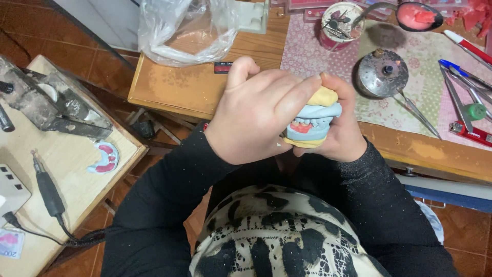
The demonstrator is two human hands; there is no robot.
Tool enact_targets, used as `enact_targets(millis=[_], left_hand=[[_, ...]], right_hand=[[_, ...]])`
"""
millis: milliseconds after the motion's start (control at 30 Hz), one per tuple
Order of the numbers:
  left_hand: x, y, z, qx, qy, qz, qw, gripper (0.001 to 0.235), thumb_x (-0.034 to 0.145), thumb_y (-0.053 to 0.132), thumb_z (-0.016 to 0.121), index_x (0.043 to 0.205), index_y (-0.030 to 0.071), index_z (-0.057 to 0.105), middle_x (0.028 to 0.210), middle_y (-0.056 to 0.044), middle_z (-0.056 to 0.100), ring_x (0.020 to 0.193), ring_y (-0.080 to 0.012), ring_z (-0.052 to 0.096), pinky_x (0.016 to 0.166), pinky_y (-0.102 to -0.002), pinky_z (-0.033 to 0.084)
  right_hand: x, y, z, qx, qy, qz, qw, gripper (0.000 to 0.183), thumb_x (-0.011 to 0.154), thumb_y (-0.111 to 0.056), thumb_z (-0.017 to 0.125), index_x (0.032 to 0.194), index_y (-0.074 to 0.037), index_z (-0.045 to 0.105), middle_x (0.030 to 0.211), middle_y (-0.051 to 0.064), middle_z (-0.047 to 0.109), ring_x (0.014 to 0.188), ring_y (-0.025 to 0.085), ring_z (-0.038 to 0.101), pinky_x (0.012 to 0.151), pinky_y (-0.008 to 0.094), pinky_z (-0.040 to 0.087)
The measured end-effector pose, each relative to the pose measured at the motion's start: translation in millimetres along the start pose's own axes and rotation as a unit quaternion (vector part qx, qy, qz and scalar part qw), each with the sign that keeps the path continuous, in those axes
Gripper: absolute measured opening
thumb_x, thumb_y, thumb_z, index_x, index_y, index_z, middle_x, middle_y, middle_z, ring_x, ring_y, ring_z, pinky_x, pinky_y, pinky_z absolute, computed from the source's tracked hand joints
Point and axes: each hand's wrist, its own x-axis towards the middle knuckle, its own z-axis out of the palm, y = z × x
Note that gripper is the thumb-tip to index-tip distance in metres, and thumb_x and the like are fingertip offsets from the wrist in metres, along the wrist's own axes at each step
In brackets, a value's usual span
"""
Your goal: The person assembles a dental model by placing artificial teeth into a mold held in an articulator. They use a rotary tool to grind a small tooth and apply a liquid from a bottle to the model. The person repeatedly opens and closes the articulator to check the alignment of the teeth.
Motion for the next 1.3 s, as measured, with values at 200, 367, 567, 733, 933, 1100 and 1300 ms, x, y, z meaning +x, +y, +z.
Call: enact_targets(millis=[200,367,567,733,933,1100,1300], left_hand=[[-3.2,-4.2,0.1,0.036,0.006,0.023,0.999,0.060,0.083,0.019,0.085,0.133,0.001,0.056,0.106,-0.001,0.068,0.103,-0.0171,0.067,0.087,-0.039,0.034],[-5.3,-4.2,-1.5,0.088,-0.004,0.028,0.996,0.059,0.086,0.017,0.081,0.138,0.002,0.057,0.109,0.000,0.066,0.106,-0.0174,0.066,0.091,-0.040,0.036],[2.4,9.2,-7.2,0.140,0.017,0.031,0.989,0.062,0.094,0.029,0.080,0.148,0.011,0.056,0.137,-0.001,0.065,0.111,-0.0183,0.064,0.094,-0.040,0.037],[-7.7,21.1,1.3,0.217,0.075,-0.008,0.973,0.065,0.104,0.042,0.078,0.156,0.025,0.043,0.152,-0.004,0.055,0.139,-0.0263,0.054,0.114,-0.050,0.029],[-14.0,27.2,9.4,-0.007,0.122,-0.075,0.990,0.102,0.092,0.044,0.085,0.167,0.024,0.020,0.150,-0.007,0.053,0.141,-0.0304,0.052,0.120,-0.056,0.025],[-17.5,27.8,10.1,0.025,0.117,-0.039,0.992,0.087,0.097,0.020,0.080,0.162,0.025,0.022,0.140,0.003,0.057,0.118,-0.0165,0.057,0.110,-0.038,0.031],[-14.1,29.3,5.1,0.030,0.101,-0.031,0.994,0.079,0.095,0.022,0.086,0.153,0.023,0.033,0.137,0.001,0.058,0.115,-0.0187,0.059,0.103,-0.039,0.032]], right_hand=[[3.6,-4.0,-1.0,-0.033,0.000,0.011,0.999,0.120,0.068,-0.025,0.098,0.159,-0.022,0.021,0.146,0.006,0.050,0.137,0.018,0.054,0.116,0.038,0.050],[7.5,-12.5,1.6,-0.049,0.002,0.023,0.999,0.118,0.071,-0.014,0.097,0.161,-0.021,0.021,0.148,0.006,0.049,0.138,0.018,0.052,0.117,0.038,0.048],[4.5,-20.3,-0.7,0.000,0.034,0.060,0.998,0.117,0.072,-0.002,0.095,0.161,-0.022,0.022,0.151,0.005,0.047,0.141,0.020,0.052,0.119,0.041,0.051],[-2.5,-20.6,0.3,0.132,0.089,0.066,0.985,0.107,0.077,0.003,0.094,0.157,-0.020,0.027,0.145,0.005,0.049,0.134,0.021,0.053,0.115,0.042,0.052],[5.3,-32.9,5.1,0.410,0.157,0.178,0.881,0.085,0.084,-0.008,0.089,0.140,-0.023,0.027,0.134,0.025,0.061,0.108,0.041,0.067,0.089,0.056,0.058],[16.0,-29.9,-4.4,0.564,0.180,0.194,0.783,0.060,0.106,-0.015,0.071,0.149,-0.016,0.030,0.140,0.025,0.057,0.124,0.037,0.064,0.110,0.053,0.051],[3.1,-36.0,8.4,0.350,0.126,0.121,0.920,0.078,0.093,-0.005,0.083,0.147,-0.023,0.029,0.153,0.022,0.051,0.138,0.032,0.058,0.117,0.053,0.050]])
